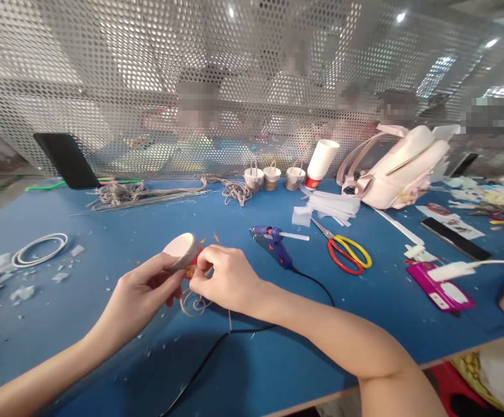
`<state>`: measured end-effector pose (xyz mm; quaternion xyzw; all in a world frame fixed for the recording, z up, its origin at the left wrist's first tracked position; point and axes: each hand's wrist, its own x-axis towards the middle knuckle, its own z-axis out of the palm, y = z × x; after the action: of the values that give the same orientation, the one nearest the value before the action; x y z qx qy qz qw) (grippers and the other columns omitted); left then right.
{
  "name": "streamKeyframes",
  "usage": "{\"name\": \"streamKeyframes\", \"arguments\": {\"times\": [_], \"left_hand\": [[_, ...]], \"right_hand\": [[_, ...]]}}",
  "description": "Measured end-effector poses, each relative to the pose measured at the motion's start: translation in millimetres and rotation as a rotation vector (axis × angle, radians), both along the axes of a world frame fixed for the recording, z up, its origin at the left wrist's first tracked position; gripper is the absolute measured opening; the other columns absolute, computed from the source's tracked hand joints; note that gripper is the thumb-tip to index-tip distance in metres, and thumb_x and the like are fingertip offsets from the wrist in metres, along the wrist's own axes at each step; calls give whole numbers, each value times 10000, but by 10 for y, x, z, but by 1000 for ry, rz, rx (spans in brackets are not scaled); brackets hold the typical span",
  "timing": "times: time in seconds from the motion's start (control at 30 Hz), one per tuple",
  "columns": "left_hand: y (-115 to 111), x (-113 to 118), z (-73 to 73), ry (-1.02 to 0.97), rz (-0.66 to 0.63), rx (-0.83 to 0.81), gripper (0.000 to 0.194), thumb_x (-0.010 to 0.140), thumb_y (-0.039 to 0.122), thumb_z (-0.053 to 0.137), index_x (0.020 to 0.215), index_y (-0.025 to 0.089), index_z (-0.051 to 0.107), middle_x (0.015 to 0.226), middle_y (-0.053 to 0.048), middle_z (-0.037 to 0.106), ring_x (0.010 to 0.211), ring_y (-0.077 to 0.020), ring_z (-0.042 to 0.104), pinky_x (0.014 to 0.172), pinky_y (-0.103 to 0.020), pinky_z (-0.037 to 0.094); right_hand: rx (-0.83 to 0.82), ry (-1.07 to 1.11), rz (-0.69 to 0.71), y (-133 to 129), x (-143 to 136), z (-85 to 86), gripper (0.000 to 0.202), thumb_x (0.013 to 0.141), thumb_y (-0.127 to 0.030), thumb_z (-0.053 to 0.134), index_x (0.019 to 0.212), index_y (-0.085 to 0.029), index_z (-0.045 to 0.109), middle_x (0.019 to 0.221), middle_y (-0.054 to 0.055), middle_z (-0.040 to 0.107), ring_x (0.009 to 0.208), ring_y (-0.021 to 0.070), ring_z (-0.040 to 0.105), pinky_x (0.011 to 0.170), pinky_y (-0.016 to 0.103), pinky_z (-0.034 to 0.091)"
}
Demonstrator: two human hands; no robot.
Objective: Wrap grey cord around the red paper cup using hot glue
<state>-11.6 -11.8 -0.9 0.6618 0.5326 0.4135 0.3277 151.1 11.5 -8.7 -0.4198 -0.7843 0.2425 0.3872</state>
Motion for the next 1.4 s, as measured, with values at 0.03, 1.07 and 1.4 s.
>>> {"name": "streamKeyframes", "arguments": {"times": [0.03, 1.07, 1.4], "left_hand": [[5, 0, -19, 10, -10, 9, 144, 742, 208, 562, 794, 200, 696, 567, 23, 587, 462, -101, 506, 440, -184, 409], [-86, -92, -14, -307, -202, -607, 191, 799, 277, 548, 889, 126, 624, 496, 23, 582, 441, -108, 532, 423, -204, 437], [-178, -11, -47, -349, -235, -712, 191, 785, 320, 579, 821, 135, 608, 442, 32, 559, 386, -95, 524, 371, -169, 385]], "right_hand": [[-126, 96, 13, -10, 5, 12, 143, 643, -118, 558, 593, -203, 454, 614, -31, 573, 559, 105, 502, 564, 242, 413], [-141, 12, 6, -333, 132, 5, 103, 851, -163, 520, 760, -183, 566, 650, -33, 441, 549, 80, 449, 510, 194, 403], [-54, 33, -63, -427, 184, -54, 127, 818, -130, 510, 709, -184, 546, 605, -43, 420, 526, 84, 419, 500, 204, 371]]}}
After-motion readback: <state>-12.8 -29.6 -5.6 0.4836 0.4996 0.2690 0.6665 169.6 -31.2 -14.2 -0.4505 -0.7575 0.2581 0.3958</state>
